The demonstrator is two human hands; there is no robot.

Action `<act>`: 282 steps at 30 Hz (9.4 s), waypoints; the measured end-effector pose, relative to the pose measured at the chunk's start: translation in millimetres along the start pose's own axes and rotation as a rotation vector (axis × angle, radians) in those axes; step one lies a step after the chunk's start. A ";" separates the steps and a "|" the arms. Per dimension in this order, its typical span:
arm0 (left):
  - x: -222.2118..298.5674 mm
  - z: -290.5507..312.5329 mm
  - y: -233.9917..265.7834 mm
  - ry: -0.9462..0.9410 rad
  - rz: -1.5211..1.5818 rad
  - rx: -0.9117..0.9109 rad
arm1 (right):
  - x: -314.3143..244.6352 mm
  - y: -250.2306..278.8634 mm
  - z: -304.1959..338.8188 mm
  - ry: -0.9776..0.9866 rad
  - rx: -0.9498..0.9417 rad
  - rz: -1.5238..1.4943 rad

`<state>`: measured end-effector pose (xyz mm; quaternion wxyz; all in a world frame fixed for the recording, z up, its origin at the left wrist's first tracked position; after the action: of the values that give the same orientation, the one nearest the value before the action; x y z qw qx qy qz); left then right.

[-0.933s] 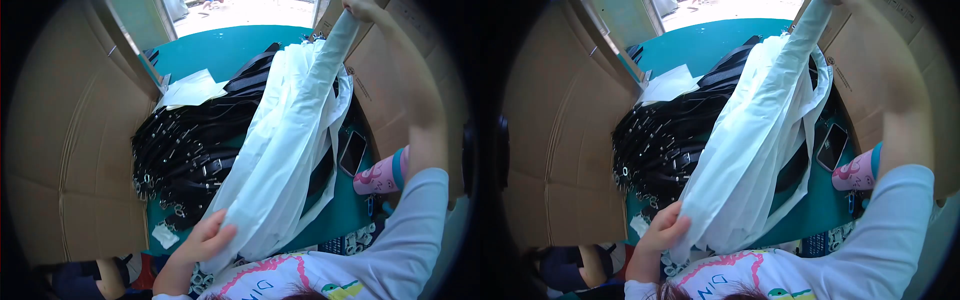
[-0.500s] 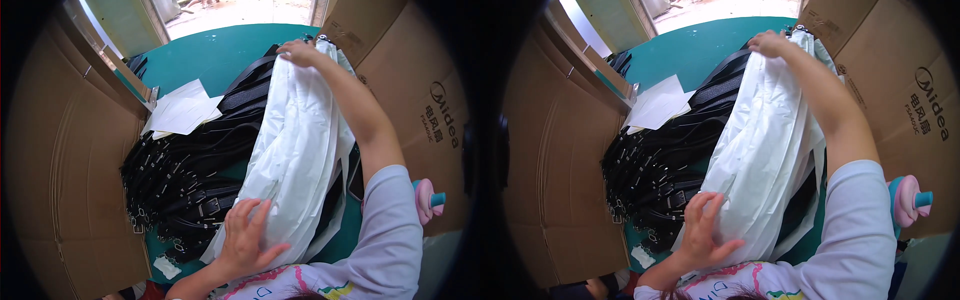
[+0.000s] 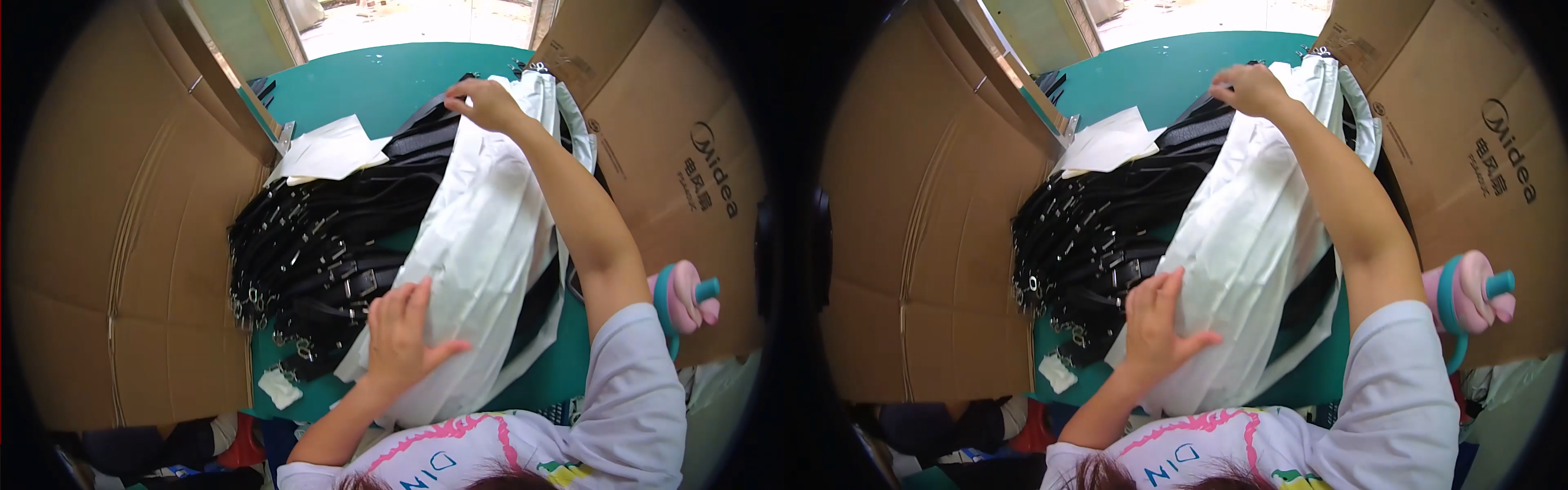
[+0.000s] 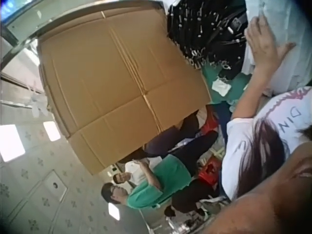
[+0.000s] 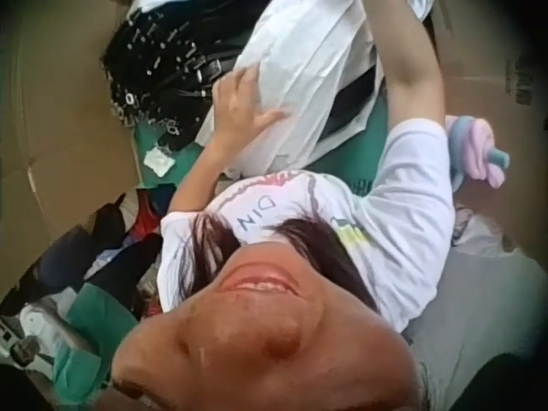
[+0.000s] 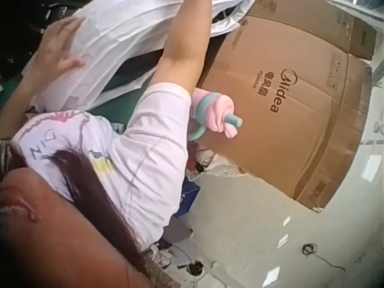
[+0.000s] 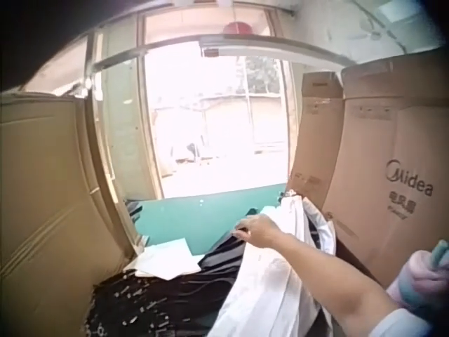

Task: Wrapping black straps with white protective sleeves and placing them into a box.

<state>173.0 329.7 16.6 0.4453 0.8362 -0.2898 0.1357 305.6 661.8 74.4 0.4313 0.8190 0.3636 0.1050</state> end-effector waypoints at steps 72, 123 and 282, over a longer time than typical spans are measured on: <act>-147.3 212.4 154.8 -0.200 -0.110 0.103 | -309.2 93.8 409.7 -0.729 0.100 -0.632; 125.5 185.2 38.0 0.296 0.441 -0.369 | -347.2 129.5 477.7 -1.133 0.074 -1.598; 49.2 278.8 14.6 0.480 0.807 -0.112 | -302.3 30.5 450.4 -0.627 -0.444 -1.920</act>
<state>194.5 75.8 -107.8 0.4559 0.5762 -0.4874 0.4717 324.0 159.4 -131.8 0.5503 0.0767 0.7076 -0.4365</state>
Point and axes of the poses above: each hand's wrist, its own z-axis away from the middle knuckle, its own y-axis out of the back of the hand, x = y × z, the point moved 5 cm from there along -z, towards the middle knuckle, and after that the axes turned 10 degrees about x, right-handed, at the moved point
